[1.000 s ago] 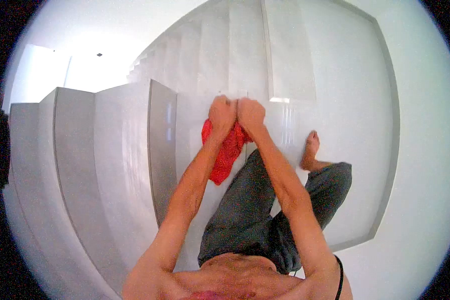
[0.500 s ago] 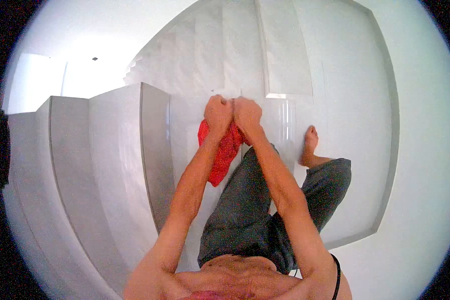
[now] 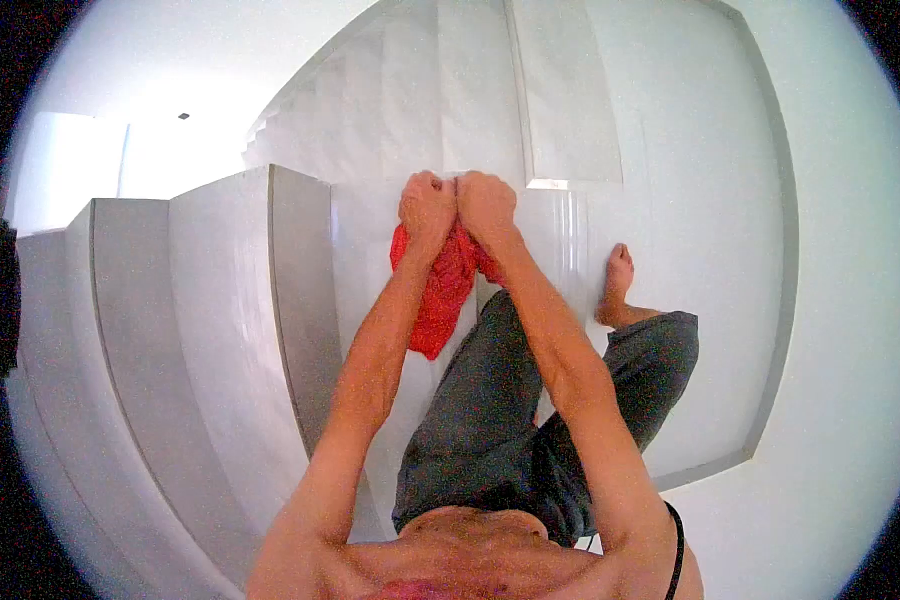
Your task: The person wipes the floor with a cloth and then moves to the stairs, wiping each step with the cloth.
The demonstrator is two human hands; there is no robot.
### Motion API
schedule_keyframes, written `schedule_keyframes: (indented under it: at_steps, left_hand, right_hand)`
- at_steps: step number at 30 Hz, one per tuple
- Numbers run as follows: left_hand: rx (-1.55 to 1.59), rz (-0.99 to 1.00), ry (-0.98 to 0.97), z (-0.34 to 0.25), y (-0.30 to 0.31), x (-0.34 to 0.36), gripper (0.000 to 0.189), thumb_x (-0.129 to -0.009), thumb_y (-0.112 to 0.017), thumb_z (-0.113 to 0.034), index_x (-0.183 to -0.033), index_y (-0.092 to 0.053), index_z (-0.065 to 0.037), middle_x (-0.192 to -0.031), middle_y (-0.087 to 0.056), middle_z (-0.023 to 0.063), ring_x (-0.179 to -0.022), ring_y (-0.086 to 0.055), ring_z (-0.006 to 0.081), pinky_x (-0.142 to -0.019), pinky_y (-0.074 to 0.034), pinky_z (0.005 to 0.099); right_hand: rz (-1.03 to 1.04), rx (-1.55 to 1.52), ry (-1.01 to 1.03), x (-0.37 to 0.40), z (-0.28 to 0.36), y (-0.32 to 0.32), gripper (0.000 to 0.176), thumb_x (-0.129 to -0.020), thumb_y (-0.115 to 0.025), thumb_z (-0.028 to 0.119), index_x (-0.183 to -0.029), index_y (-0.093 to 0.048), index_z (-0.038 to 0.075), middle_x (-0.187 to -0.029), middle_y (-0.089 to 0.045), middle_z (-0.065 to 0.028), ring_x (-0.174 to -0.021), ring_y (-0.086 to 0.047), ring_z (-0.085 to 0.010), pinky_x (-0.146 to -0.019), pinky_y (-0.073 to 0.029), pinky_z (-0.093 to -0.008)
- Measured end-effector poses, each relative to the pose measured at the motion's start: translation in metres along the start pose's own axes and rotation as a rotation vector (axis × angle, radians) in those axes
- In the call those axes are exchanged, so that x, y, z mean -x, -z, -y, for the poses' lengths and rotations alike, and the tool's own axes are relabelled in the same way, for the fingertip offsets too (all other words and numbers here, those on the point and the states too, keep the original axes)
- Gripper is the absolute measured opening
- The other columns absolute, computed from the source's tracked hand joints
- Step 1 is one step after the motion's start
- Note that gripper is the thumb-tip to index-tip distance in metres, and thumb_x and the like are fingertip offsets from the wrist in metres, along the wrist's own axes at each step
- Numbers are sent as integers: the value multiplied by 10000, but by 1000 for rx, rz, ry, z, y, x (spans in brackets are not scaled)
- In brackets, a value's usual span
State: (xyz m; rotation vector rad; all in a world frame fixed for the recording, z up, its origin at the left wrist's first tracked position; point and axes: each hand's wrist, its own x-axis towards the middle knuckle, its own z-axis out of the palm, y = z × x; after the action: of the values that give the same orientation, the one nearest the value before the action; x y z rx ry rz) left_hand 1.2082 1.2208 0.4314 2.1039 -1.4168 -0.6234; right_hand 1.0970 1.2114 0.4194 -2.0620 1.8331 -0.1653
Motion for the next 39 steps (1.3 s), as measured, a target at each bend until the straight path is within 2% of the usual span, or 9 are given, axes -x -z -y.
schedule_keyframes:
  at_steps: [5, 8, 14, 21, 26, 30, 35, 36, 39]
  left_hand:
    - [0, -18, -37, 22, -17, 0, 260, -884, -696, -260, -816, -640, -16, -939, -646, 212, -913, -639, 411, -779, -507, 528]
    - [7, -33, -61, 15, -4, 16, 239, -885, -688, -248, -823, -638, -23, -938, -644, 206, -901, -633, 410, -771, -505, 528]
    - [10, -81, -58, 6, -11, -13, 245, -886, -660, -230, -786, -624, -9, -908, -644, 211, -869, -632, 423, -779, -497, 544]
    - [-11, 5, -70, 16, -5, 21, 246, -885, -661, -230, -840, -646, 11, -944, -651, 232, -910, -642, 436, -808, -499, 554]
    - [-30, -2, -39, 1, -7, -17, 244, -887, -667, -232, -829, -644, 4, -953, -649, 221, -905, -644, 426, -795, -501, 549]
    - [-5, 7, -43, 3, -3, -9, 235, -890, -661, -227, -834, -645, 0, -964, -646, 221, -904, -640, 426, -790, -502, 546]
    - [-25, -10, -35, 11, -7, 2, 266, -908, -636, -257, -854, -646, 3, -979, -636, 226, -916, -630, 433, -795, -498, 546]
    - [-21, -13, -38, 8, -12, -4, 265, -911, -633, -258, -856, -645, 1, -981, -634, 226, -919, -629, 434, -797, -497, 545]
    - [-28, -34, -39, 8, -8, -13, 257, -914, -630, -252, -859, -643, -1, -982, -631, 226, -925, -626, 435, -803, -495, 545]
  right_hand:
    - [17, 26, -32, -11, 8, 5, 300, -968, -551, 268, -929, -755, 51, -905, -746, -185, -847, -742, -376, -726, -588, -510]
    - [-42, -41, -19, 30, 23, 28, 292, -961, -554, 257, -909, -758, 54, -910, -748, -183, -859, -743, -373, -722, -589, -511]
    - [-36, -27, -30, -16, 8, 16, 296, -960, -549, 253, -910, -757, 49, -870, -745, -177, -842, -737, -391, -725, -590, -512]
    - [-10, -147, -54, 24, 10, 12, 318, -950, -581, 319, -932, -770, 64, -1000, -738, -177, -957, -716, -395, -795, -569, -524]
    - [-39, -85, -104, -24, 0, 3, 342, -967, -575, 362, -933, -773, 85, -925, -749, -168, -861, -722, -415, -764, -572, -524]
    - [-86, -85, -82, -11, 7, 9, 356, -974, -566, 359, -905, -760, 69, -933, -749, -175, -869, -724, -410, -767, -573, -528]
    - [-28, -75, -79, 1, 10, 18, 362, -977, -564, 361, -938, -767, 64, -965, -746, -192, -906, -725, -405, -784, -575, -521]
    - [99, -109, -123, -9, 17, 35, 355, -977, -556, 344, -966, -767, 59, -1041, -737, -203, -965, -717, -395, -786, -579, -500]
    - [-78, -181, -134, -27, 5, 8, 432, -950, -596, 407, -845, -743, 14, -881, -709, -260, -876, -698, -440, -760, -547, -546]
